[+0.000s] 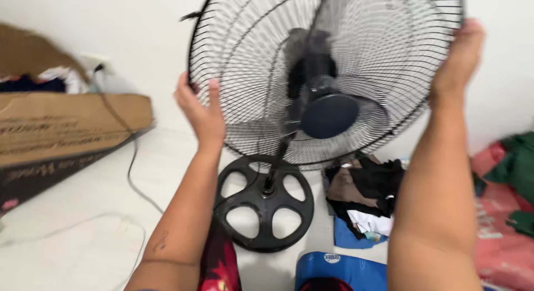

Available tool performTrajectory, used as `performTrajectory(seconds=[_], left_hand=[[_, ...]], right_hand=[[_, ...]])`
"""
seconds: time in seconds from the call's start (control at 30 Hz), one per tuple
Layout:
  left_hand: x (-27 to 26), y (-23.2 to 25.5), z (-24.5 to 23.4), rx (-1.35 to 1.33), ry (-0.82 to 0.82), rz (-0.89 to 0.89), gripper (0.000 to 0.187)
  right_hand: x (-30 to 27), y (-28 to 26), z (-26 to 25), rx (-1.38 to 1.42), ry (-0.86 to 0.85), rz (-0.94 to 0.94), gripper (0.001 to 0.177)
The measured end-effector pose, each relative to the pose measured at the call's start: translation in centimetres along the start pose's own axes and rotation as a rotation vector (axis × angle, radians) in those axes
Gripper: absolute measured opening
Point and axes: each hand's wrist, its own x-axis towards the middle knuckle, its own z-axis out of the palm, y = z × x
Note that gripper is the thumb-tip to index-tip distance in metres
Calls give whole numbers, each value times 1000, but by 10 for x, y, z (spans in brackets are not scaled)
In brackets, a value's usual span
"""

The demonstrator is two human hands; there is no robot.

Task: The person attaches the rear guard and blades to the fan motor by hand, secures them with plastic caps, and then places a folded piece of clothing into a closet.

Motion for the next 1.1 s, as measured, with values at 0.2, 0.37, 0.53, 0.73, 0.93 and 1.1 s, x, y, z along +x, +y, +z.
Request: performTrajectory(seconds=[0.2, 0.37, 0.53, 0.73, 0.93, 1.1], left_hand=[[27, 34, -23, -179, -7, 110, 105], [64, 57, -23, -83, -193, 149, 114], [67, 55, -13, -55, -113, 208, 99], [63, 56, -11, 40, 23, 288, 86], [69, 63, -7, 25, 64, 245, 84], [72, 63, -6, 2, 47, 42, 65]], right_hand=[[1, 23, -5, 59, -10, 80, 43], [6, 69, -17, 202, -137, 95, 42], [2, 100, -25, 199, -237, 161, 42], [-6, 113, -22, 206, -278, 187, 42], [-6, 119, -21, 210, -290, 196, 43], [-14, 118, -24, 205, -291, 209, 43]])
